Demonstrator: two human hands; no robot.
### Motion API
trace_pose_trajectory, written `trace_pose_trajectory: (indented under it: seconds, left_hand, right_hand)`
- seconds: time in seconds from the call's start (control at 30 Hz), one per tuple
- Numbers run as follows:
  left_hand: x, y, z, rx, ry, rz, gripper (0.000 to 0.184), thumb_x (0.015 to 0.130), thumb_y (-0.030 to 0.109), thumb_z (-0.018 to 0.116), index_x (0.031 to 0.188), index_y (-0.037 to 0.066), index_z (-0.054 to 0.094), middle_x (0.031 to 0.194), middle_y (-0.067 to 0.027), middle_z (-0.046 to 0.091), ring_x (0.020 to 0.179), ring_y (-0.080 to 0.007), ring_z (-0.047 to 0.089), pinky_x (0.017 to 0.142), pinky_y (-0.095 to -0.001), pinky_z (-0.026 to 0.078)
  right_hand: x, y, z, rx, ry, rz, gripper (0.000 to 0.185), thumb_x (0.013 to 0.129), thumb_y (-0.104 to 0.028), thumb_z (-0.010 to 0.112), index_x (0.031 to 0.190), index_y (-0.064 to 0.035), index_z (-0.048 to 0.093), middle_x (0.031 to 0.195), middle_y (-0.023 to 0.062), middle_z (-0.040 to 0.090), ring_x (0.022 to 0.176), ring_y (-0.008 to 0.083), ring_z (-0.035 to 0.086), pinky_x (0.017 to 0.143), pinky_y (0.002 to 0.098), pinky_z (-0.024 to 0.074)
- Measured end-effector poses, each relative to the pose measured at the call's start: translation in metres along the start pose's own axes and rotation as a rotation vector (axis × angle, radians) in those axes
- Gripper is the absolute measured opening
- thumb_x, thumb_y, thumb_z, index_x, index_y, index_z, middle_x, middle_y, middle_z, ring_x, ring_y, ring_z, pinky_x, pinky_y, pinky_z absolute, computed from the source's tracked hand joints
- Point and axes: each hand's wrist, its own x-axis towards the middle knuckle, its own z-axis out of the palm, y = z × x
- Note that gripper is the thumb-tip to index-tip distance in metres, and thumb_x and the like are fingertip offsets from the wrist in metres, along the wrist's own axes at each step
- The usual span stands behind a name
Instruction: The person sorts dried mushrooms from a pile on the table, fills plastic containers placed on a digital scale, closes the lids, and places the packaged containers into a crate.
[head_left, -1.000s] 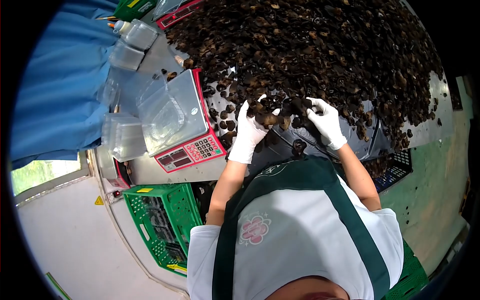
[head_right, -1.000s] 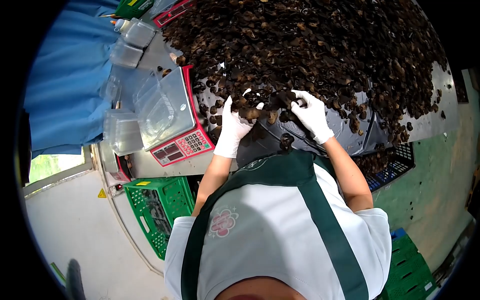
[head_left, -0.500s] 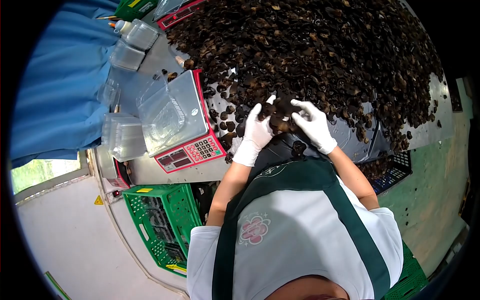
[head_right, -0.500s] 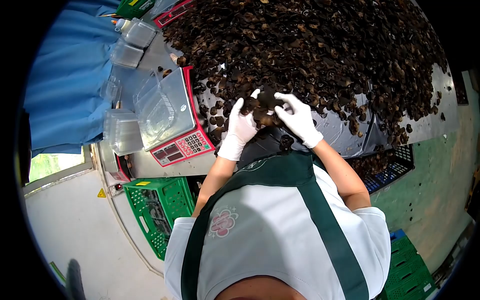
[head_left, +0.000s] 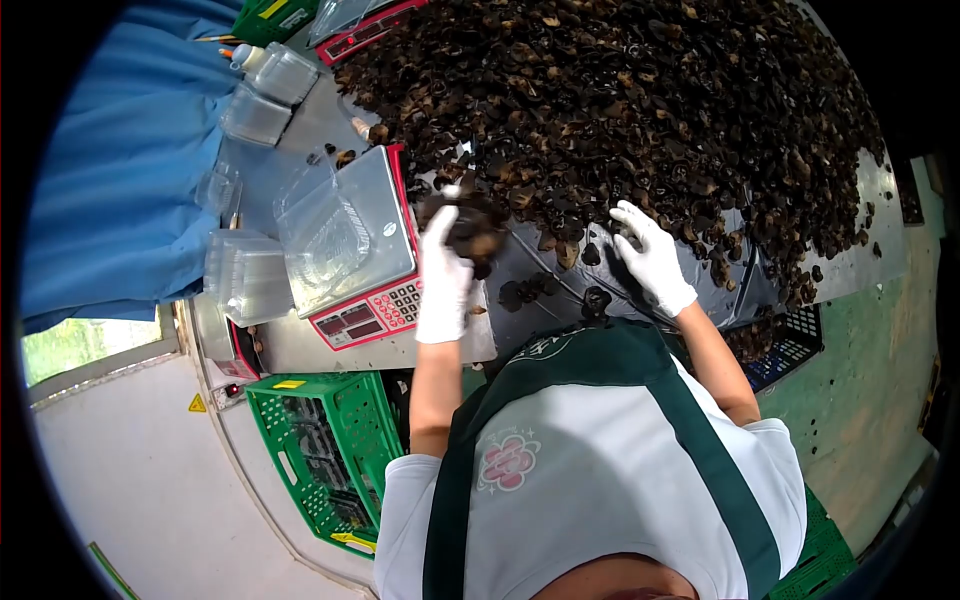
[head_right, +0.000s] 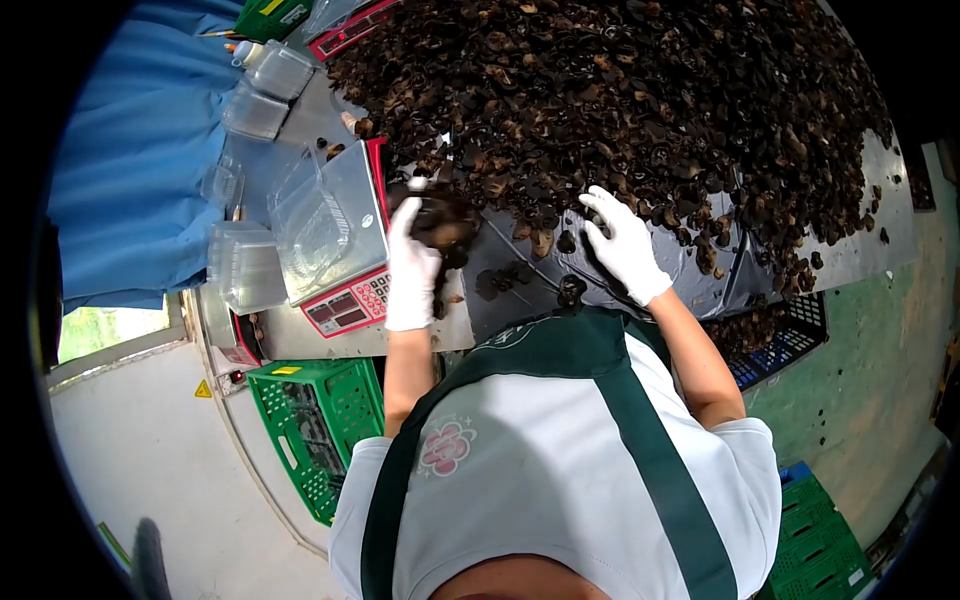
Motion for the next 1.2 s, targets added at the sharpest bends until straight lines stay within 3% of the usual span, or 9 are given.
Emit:
trace_pose_trajectory:
  seconds: [0.2,0.33,0.4,0.47,0.73,0.8,0.9,1.07,1.2]
  left_hand:
    - [0.011,0.101,-0.084,0.154,0.369,0.595,0.037,0.087,0.014,0.062,0.122,0.004,0.055,0.109,-0.0152,0.064,0.088,-0.0258,0.066,0.068,-0.0384,0.058]
    - [0.02,0.105,-0.151,0.662,0.434,0.587,0.044,0.084,0.004,0.065,0.127,0.005,0.055,0.111,-0.0097,0.063,0.093,-0.0203,0.064,0.075,-0.0297,0.054]
    - [0.025,0.096,-0.182,1.255,0.297,0.559,0.06,0.078,0.014,0.074,0.132,0.007,0.051,0.133,-0.0158,0.052,0.123,-0.0285,0.049,0.103,-0.0386,0.038]
    - [0.024,0.083,-0.192,1.453,0.317,0.457,0.072,0.075,0.021,0.076,0.138,0.009,0.045,0.144,-0.0193,0.038,0.133,-0.0328,0.036,0.11,-0.0422,0.029]
    - [0.024,0.095,-0.125,1.415,0.591,0.904,0.067,0.074,0.024,0.078,0.132,0.007,0.05,0.145,-0.0211,0.035,0.133,-0.036,0.035,0.109,-0.0442,0.031]
    - [0.023,0.078,-0.081,1.215,0.428,0.943,0.049,0.076,0.012,0.074,0.122,0.005,0.058,0.133,-0.0165,0.049,0.129,-0.0314,0.042,0.108,-0.0426,0.032]
    - [0.029,0.017,-0.038,1.251,0.108,0.757,0.051,0.076,0.023,0.074,0.122,0.007,0.058,0.135,-0.0182,0.048,0.127,-0.0323,0.045,0.107,-0.0417,0.034]
    - [0.007,-0.072,-0.01,1.48,-0.205,0.391,0.077,0.072,0.043,0.075,0.136,0.011,0.046,0.15,-0.0193,0.027,0.139,-0.0381,0.024,0.111,-0.0557,0.02]
    - [-0.036,-0.088,-0.017,1.382,-0.388,0.495,0.069,0.076,0.043,0.072,0.133,0.012,0.049,0.149,-0.0154,0.031,0.137,-0.0358,0.028,0.111,-0.0562,0.018]
  right_hand:
    - [0.002,0.006,-0.006,-0.105,-0.078,-0.023,0.03,0.084,-0.012,0.064,0.114,-0.0087,0.063,0.128,0.0144,0.057,0.114,0.0299,0.058,0.094,0.0359,0.0476]
    - [0.015,-0.001,0.003,-0.08,-0.108,-0.036,0.028,0.085,-0.016,0.062,0.112,-0.0114,0.064,0.128,0.011,0.058,0.113,0.0282,0.058,0.094,0.0358,0.0472]
    - [0.026,-0.006,0.01,-0.07,-0.125,-0.034,0.027,0.085,-0.02,0.061,0.112,-0.0136,0.064,0.127,0.009,0.058,0.112,0.0274,0.057,0.095,0.0367,0.0464]
    - [0.042,-0.016,0.013,-0.151,-0.144,-0.099,0.025,0.085,-0.021,0.061,0.109,-0.0132,0.064,0.125,0.0075,0.059,0.108,0.0262,0.058,0.092,0.0361,0.0476]
    - [0.12,-0.04,0.06,-0.447,-0.024,-0.341,0.036,0.077,-0.025,0.07,0.108,-0.0072,0.062,0.118,0.0095,0.056,0.098,0.0296,0.056,0.081,0.0396,0.0505]
    - [0.125,-0.043,0.075,-0.587,0.005,-0.331,0.046,0.073,-0.033,0.075,0.109,-0.007,0.062,0.132,0.0194,0.046,0.119,0.0365,0.045,0.096,0.0485,0.0407]
    - [0.104,-0.045,0.086,-0.68,-0.265,-0.327,0.048,0.078,-0.038,0.07,0.114,-0.0071,0.062,0.143,0.022,0.036,0.133,0.0403,0.032,0.107,0.0524,0.0287]
    - [0.033,-0.03,0.067,-0.549,-0.395,-0.472,0.038,0.072,-0.032,0.074,0.101,-0.0095,0.067,0.138,0.0165,0.043,0.132,0.0386,0.033,0.107,0.0534,0.0271]
    - [-0.012,-0.032,0.02,-0.307,-0.174,-0.459,0.05,0.069,-0.027,0.077,0.113,-0.0107,0.062,0.135,0.0149,0.047,0.129,0.0354,0.039,0.105,0.0505,0.032]
